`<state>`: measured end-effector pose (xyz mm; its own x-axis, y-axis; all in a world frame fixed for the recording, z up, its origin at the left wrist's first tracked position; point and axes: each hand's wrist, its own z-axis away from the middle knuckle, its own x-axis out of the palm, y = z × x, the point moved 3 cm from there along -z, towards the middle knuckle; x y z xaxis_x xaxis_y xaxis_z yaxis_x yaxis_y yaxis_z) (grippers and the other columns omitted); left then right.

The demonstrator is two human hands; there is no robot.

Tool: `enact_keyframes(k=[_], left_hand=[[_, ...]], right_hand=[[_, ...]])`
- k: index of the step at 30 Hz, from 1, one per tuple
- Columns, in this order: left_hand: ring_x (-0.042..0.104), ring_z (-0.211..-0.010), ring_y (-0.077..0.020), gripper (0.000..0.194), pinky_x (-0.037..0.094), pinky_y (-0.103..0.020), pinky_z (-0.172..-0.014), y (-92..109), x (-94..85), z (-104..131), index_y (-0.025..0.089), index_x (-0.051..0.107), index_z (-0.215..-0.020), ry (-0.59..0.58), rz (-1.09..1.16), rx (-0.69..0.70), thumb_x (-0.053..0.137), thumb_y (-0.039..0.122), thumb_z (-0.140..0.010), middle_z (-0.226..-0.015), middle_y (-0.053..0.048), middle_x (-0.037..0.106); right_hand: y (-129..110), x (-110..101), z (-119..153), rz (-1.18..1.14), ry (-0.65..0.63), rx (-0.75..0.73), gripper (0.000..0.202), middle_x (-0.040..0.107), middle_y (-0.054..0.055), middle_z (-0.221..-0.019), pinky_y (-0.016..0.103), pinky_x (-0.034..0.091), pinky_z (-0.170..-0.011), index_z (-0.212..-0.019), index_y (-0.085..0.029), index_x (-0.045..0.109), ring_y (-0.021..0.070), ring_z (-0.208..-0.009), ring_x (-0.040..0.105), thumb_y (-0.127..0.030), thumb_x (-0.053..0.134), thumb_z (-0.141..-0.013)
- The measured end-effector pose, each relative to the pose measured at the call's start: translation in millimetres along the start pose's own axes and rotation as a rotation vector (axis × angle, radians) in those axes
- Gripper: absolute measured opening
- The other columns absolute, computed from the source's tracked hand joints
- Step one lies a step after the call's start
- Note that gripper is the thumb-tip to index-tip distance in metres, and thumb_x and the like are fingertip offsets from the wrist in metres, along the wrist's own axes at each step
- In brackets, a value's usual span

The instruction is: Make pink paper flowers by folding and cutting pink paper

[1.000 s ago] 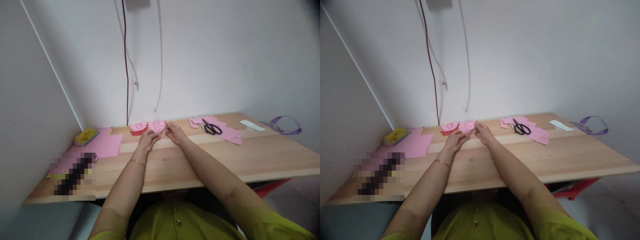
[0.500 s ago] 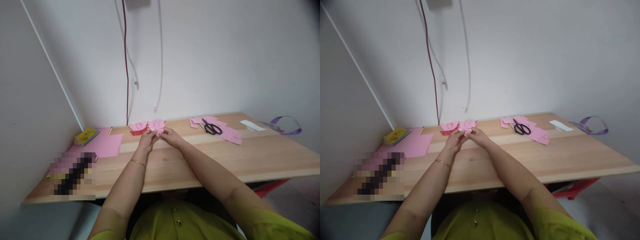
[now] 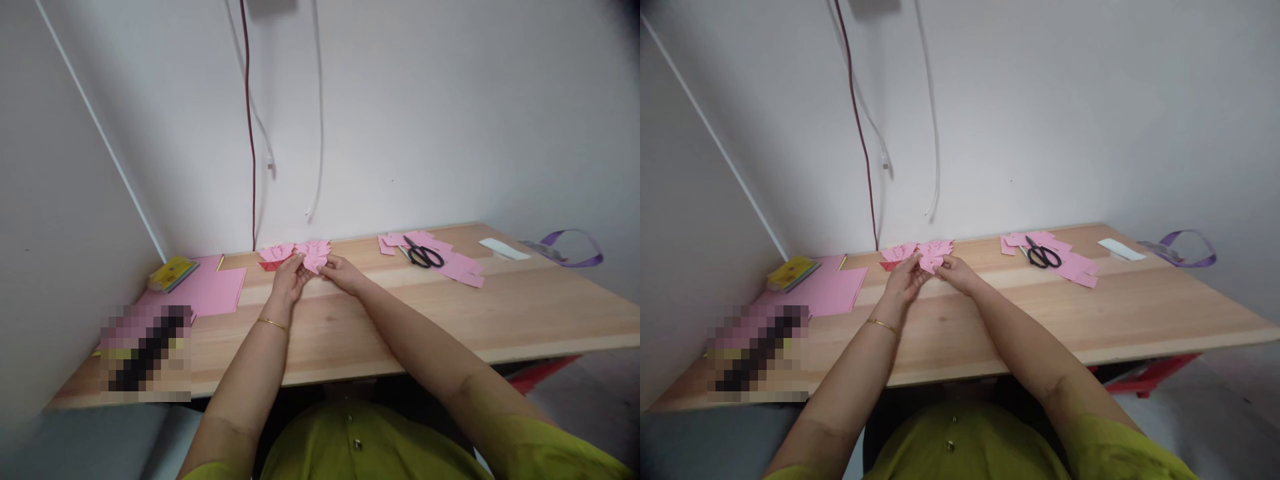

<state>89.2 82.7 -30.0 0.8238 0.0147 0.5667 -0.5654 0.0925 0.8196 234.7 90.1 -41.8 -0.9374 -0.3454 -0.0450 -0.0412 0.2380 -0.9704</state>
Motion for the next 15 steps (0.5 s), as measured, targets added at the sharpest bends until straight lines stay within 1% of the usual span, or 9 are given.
enact_keyframes(k=[2,4,6,9,11,15], left_hand=[[0.06,-0.068,-0.0121,0.03,0.053,-0.03,-0.07,-2.7,2.4,1.9,0.015,0.06,-0.081,-0.06,-0.011,-0.06,0.08,0.029,-0.062,-0.076,-0.003,0.064],[0.06,-0.067,-0.0114,0.029,0.053,-0.029,-0.071,-5.4,4.0,3.7,0.015,0.058,-0.076,-0.101,-0.045,-0.098,0.081,0.023,-0.059,-0.074,-0.002,0.063],[0.06,-0.067,-0.0115,0.029,0.052,-0.029,-0.071,-7.6,4.1,4.6,0.016,0.056,-0.071,-0.11,-0.126,-0.102,0.081,0.018,-0.056,-0.072,-0.002,0.063],[0.057,-0.062,-0.0105,0.027,0.051,-0.028,-0.067,-10.1,2.2,3.2,0.016,0.053,-0.064,-0.064,-0.255,-0.06,0.078,0.017,-0.053,-0.065,0.0,0.059],[0.055,-0.059,-0.0095,0.026,0.049,-0.027,-0.065,-11.7,1.7,1.4,0.015,0.052,-0.062,-0.044,-0.289,-0.022,0.077,0.017,-0.053,-0.062,0.001,0.057],[0.052,-0.056,-0.0091,0.021,0.043,-0.023,-0.06,-11.2,3.8,-1.0,0.015,0.053,-0.061,-0.053,-0.379,0.118,0.072,0.02,-0.055,-0.058,0.002,0.056]], right_hand=[[-2.2,-0.6,0.7,-0.009,0.032,0.009,0.03,0.057,-0.002,-0.067,0.024,0.038,-0.059,-0.091,-0.014,0.061,0.01,-0.06,0.049,-0.038,0.065,-0.073],[-3.3,-1.4,0.7,-0.009,0.059,0.008,0.028,0.054,-0.004,-0.064,0.023,0.037,-0.057,-0.087,-0.015,0.06,0.0098,-0.059,0.048,-0.038,0.065,-0.072],[-3.7,-1.8,0.5,-0.01,0.074,0.005,0.027,0.054,-0.004,-0.064,0.023,0.036,-0.057,-0.084,-0.015,0.058,0.0099,-0.059,0.048,-0.038,0.065,-0.071],[-4.1,-1.6,0.5,-0.011,0.076,0.01,0.026,0.054,-0.004,-0.064,0.024,0.037,-0.057,-0.083,-0.015,0.058,0.01,-0.059,0.049,-0.037,0.065,-0.071],[-5.1,-1.3,0.9,-0.014,0.079,0.016,0.026,0.053,-0.004,-0.063,0.024,0.036,-0.057,-0.082,-0.016,0.058,0.0101,-0.059,0.049,-0.037,0.065,-0.07],[-6.7,-0.8,1.2,-0.042,0.081,0.02,0.028,0.055,-0.003,-0.065,0.025,0.039,-0.059,-0.082,-0.016,0.058,0.0108,-0.061,0.05,-0.039,0.066,-0.07]])
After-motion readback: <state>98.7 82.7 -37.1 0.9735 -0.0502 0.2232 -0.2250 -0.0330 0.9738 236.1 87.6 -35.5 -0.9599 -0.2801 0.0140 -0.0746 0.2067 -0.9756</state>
